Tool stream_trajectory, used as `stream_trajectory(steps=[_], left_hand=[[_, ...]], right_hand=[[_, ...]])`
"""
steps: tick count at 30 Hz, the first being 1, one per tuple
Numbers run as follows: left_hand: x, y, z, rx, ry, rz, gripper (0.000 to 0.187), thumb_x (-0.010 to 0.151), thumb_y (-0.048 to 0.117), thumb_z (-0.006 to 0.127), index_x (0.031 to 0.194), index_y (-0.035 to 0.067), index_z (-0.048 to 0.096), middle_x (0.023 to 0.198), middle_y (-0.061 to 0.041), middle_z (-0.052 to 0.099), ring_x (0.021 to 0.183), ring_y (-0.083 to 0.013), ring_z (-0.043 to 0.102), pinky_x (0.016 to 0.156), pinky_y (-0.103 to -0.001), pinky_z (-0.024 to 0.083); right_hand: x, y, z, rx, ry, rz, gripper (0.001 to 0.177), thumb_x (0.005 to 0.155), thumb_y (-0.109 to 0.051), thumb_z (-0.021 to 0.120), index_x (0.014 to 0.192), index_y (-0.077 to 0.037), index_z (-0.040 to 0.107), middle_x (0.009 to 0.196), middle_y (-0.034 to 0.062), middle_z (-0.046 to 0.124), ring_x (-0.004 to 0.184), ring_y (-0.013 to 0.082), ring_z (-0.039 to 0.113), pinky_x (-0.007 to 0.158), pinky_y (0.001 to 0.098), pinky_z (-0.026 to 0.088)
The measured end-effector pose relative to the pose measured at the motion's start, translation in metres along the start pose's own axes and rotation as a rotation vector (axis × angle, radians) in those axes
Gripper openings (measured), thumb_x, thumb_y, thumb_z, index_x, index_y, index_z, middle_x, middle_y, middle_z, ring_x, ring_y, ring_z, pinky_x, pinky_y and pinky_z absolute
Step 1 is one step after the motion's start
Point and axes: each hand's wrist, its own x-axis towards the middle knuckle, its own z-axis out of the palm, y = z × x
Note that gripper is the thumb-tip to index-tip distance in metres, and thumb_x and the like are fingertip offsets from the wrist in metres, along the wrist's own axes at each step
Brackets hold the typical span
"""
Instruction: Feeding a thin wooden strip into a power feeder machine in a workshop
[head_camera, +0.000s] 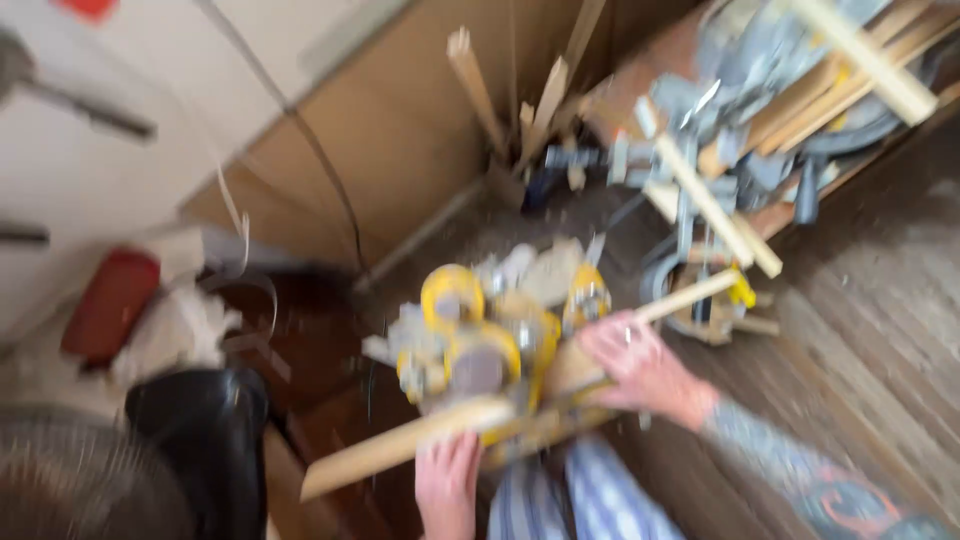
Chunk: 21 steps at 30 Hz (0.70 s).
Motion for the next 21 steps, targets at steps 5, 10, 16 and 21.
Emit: stream_trajectory(steps=[5, 10, 16, 21], left_hand=[[0.006, 0.004, -0.008, -0.004, -0.003, 0.029, 0.018, 0.093, 0.023, 0.072, 0.107, 0.012, 0.073, 0.096, 0.002, 0.069, 0.077, -0.0208, 0.056, 0.067, -0.033, 0.046], [-0.005, -0.002, -0.005, 0.002, -0.076, -0.01, 0.027, 0.089, 0.03, 0.074, 0.11, 0.013, 0.075, 0.096, 0.001, 0.074, 0.077, -0.0172, 0.056, 0.062, -0.032, 0.049], [-0.009, -0.006, 0.006, 0.047, -0.115, -0.034, 0.029, 0.093, 0.035, 0.069, 0.113, 0.016, 0.075, 0.091, 0.002, 0.072, 0.073, -0.0142, 0.054, 0.059, -0.03, 0.047], [-0.01, -0.001, -0.007, 0.035, -0.065, 0.016, 0.025, 0.096, 0.033, 0.067, 0.111, 0.014, 0.075, 0.096, 0.002, 0.072, 0.076, -0.0192, 0.058, 0.065, -0.035, 0.048]], right_hand=[[-0.008, 0.001, 0.002, -0.112, 0.022, -0.032, 0.089, 0.082, -0.077, 0.067, 0.13, -0.002, 0.061, 0.126, 0.0133, 0.066, 0.116, 0.0306, 0.06, 0.103, 0.0502, 0.045], [-0.008, -0.007, -0.001, -0.098, 0.021, -0.015, 0.087, 0.086, -0.076, 0.063, 0.134, -0.003, 0.059, 0.13, 0.0139, 0.065, 0.121, 0.0303, 0.057, 0.107, 0.0509, 0.043], [-0.016, -0.003, 0.007, -0.169, -0.019, -0.004, 0.093, 0.086, -0.085, 0.048, 0.137, -0.008, 0.055, 0.132, 0.0103, 0.063, 0.12, 0.0243, 0.059, 0.106, 0.048, 0.044], [-0.014, -0.018, -0.01, -0.137, 0.005, -0.022, 0.087, 0.085, -0.078, 0.06, 0.132, -0.005, 0.059, 0.126, 0.0091, 0.065, 0.116, 0.0276, 0.058, 0.106, 0.0488, 0.042]])
